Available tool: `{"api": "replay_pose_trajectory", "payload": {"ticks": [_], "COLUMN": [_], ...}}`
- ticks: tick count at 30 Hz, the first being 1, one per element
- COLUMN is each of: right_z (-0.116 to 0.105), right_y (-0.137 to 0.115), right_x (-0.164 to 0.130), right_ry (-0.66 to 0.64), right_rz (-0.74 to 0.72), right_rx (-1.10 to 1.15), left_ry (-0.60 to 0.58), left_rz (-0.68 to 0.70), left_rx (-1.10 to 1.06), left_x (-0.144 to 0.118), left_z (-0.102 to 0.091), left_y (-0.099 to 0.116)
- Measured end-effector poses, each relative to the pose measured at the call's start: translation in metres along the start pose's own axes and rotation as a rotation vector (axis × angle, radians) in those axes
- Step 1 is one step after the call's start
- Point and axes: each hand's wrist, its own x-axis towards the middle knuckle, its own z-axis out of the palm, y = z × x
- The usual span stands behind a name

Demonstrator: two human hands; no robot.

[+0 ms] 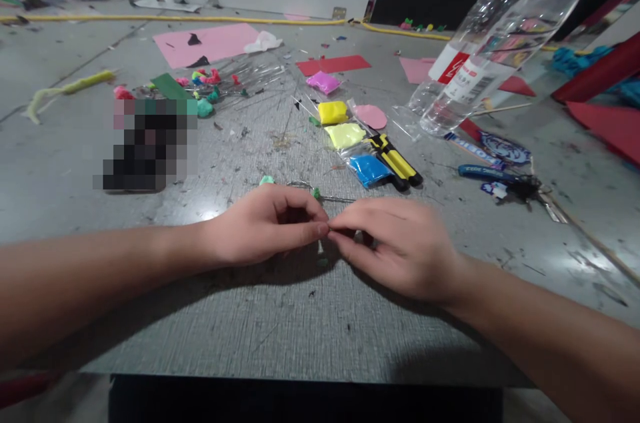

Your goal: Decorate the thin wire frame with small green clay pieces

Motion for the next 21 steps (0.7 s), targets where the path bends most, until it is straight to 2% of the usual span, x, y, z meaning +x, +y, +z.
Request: {"api": "replay_pose_trajectory", "payload": {"ticks": [9,11,13,15,17,19,21], "right_z": [-0.006,-0.008,-0.008,-0.007,-0.005,-0.003,-0.002], "right_y": [-0.003,-0.005,-0.005,-0.002,0.002,0.005,0.005], "right_x": [0.0,0.0,0.0,0.001,0.003,0.003,0.003], "right_ry": [-0.095,-0.088,0.001,0.119,0.184,0.164,0.094], "right_rz": [-0.069,-0.023,0.103,0.259,0.357,0.382,0.365], "right_rx": [-0.084,-0.083,-0.062,-0.018,0.053,0.126,0.14], "left_ry": [0.029,0.038,0.075,0.169,0.306,0.471,0.63], "left_rz": [0.034,0.036,0.057,0.133,0.277,0.425,0.484], "left_rx": [0.084,0.094,0.078,0.079,0.168,0.407,0.768], "left_x": [-0.002,-0.002,-0.002,-0.003,-0.005,-0.005,-0.002], "left_z": [-0.001,0.0,0.001,0.001,-0.004,-0.013,-0.026], "left_y": [0.0,0.0,0.0,0.0,0.002,0.005,0.01]}}
